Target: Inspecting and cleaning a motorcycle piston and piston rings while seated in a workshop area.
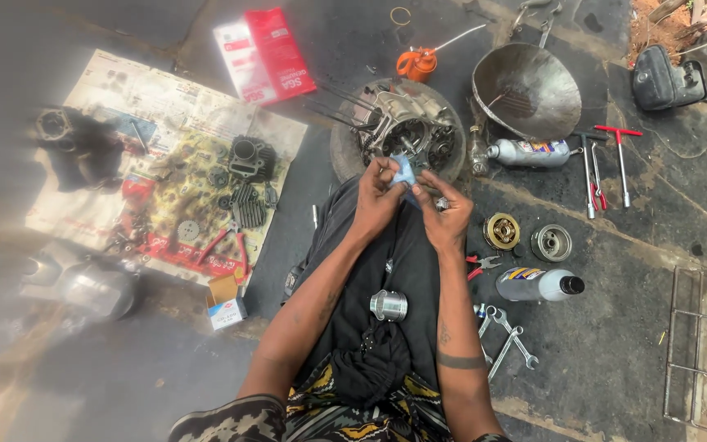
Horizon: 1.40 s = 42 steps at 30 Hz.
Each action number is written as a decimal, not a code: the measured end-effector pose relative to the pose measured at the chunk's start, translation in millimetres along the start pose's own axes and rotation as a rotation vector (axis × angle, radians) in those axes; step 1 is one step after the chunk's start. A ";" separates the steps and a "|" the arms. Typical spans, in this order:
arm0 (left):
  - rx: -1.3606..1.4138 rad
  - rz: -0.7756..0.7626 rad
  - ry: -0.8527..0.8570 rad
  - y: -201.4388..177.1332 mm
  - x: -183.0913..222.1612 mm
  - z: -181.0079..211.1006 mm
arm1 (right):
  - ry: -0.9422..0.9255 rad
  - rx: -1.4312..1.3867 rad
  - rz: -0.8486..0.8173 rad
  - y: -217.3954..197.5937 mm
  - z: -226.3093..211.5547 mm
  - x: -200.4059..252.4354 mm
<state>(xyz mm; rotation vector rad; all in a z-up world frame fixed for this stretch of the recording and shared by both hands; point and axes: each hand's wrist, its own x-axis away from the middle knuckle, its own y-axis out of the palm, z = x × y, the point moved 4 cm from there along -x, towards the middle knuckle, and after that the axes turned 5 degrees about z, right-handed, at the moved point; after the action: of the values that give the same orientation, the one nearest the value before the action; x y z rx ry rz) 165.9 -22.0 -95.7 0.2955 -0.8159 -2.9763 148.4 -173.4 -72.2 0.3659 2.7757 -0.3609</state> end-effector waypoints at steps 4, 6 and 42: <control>0.010 0.096 -0.055 -4.3 -9.0 -6.2 | -0.092 -0.021 -0.064 2.3 -17.1 2.8; 0.022 0.116 -0.086 -10.6 -9.3 -16.5 | -0.127 -0.017 -0.082 4.5 -23.4 4.1; -0.533 -0.186 0.212 24.8 17.6 27.1 | 0.083 0.261 -0.067 -40.6 -40.2 -4.5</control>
<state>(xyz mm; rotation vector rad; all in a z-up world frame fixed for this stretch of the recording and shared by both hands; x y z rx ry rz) 143.2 -31.3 -63.2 0.6661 0.0372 -3.1020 129.7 -200.9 -25.5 0.3560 2.8309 -0.7440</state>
